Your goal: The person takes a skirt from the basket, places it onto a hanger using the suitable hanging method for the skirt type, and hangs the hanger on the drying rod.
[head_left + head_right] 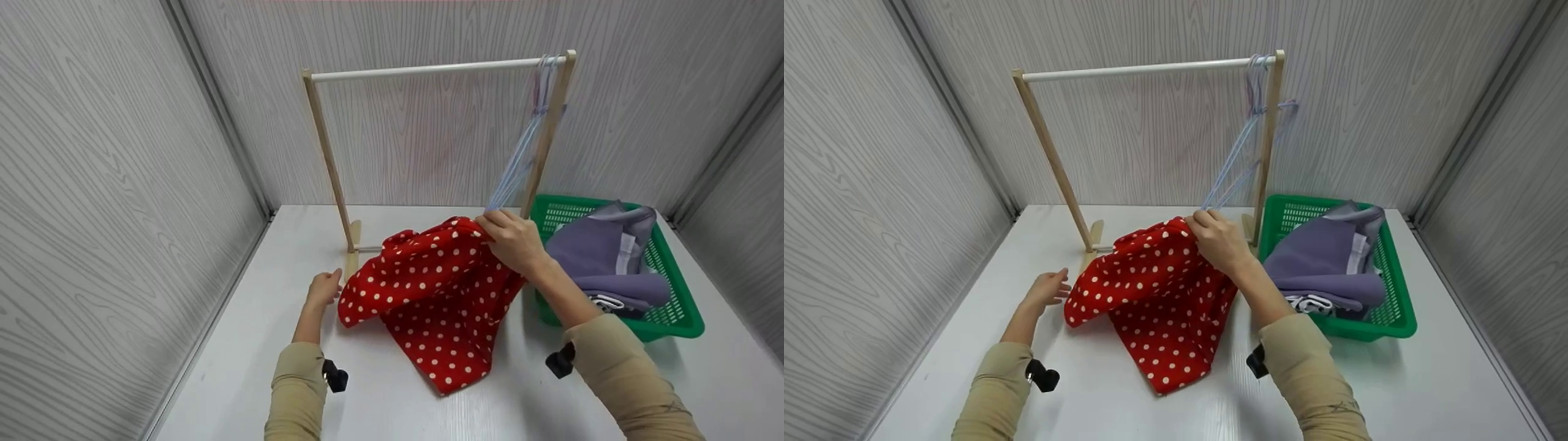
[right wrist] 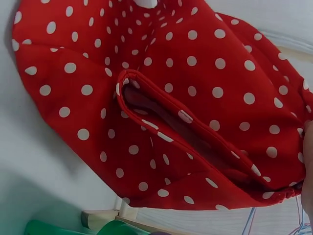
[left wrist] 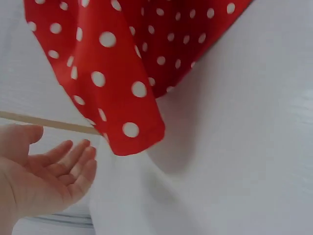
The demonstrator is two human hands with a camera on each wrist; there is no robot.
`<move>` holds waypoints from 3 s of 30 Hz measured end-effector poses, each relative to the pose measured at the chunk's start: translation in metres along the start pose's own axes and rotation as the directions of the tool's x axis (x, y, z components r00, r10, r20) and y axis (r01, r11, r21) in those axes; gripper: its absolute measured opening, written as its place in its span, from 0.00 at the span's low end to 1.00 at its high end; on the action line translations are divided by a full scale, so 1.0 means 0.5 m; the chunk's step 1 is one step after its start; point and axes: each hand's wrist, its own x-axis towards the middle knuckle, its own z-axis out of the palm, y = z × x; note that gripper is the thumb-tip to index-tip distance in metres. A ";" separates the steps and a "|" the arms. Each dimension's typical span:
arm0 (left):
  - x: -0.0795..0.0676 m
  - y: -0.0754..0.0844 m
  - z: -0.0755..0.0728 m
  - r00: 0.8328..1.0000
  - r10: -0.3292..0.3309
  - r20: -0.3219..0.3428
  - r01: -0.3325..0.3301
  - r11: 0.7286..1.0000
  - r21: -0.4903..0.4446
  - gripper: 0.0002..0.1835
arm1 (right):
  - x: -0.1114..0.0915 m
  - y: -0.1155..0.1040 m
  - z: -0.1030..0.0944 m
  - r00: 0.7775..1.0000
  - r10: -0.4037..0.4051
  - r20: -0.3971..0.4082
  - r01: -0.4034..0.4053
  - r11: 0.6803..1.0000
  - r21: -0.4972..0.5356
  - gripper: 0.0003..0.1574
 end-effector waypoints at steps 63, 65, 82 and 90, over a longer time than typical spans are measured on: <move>-0.174 0.095 0.159 0.779 0.059 0.624 -0.568 0.487 0.663 0.12 | -0.089 -0.030 0.083 0.426 0.707 0.564 -0.792 0.593 -0.145 0.29; -0.208 0.060 0.184 0.776 0.020 0.631 -0.572 0.443 0.690 0.14 | -0.089 -0.053 0.078 0.506 0.566 0.651 -0.663 0.738 -0.127 0.29; -0.291 -0.056 0.255 0.758 0.116 0.641 -0.618 -0.185 0.764 0.29 | -0.210 -0.224 0.075 0.761 0.113 0.638 0.185 0.906 -0.381 0.15; -0.228 -0.073 0.227 0.787 0.236 0.570 -0.493 -0.317 0.811 0.21 | -0.197 -0.183 0.061 0.665 0.194 0.721 0.081 0.941 -0.328 0.10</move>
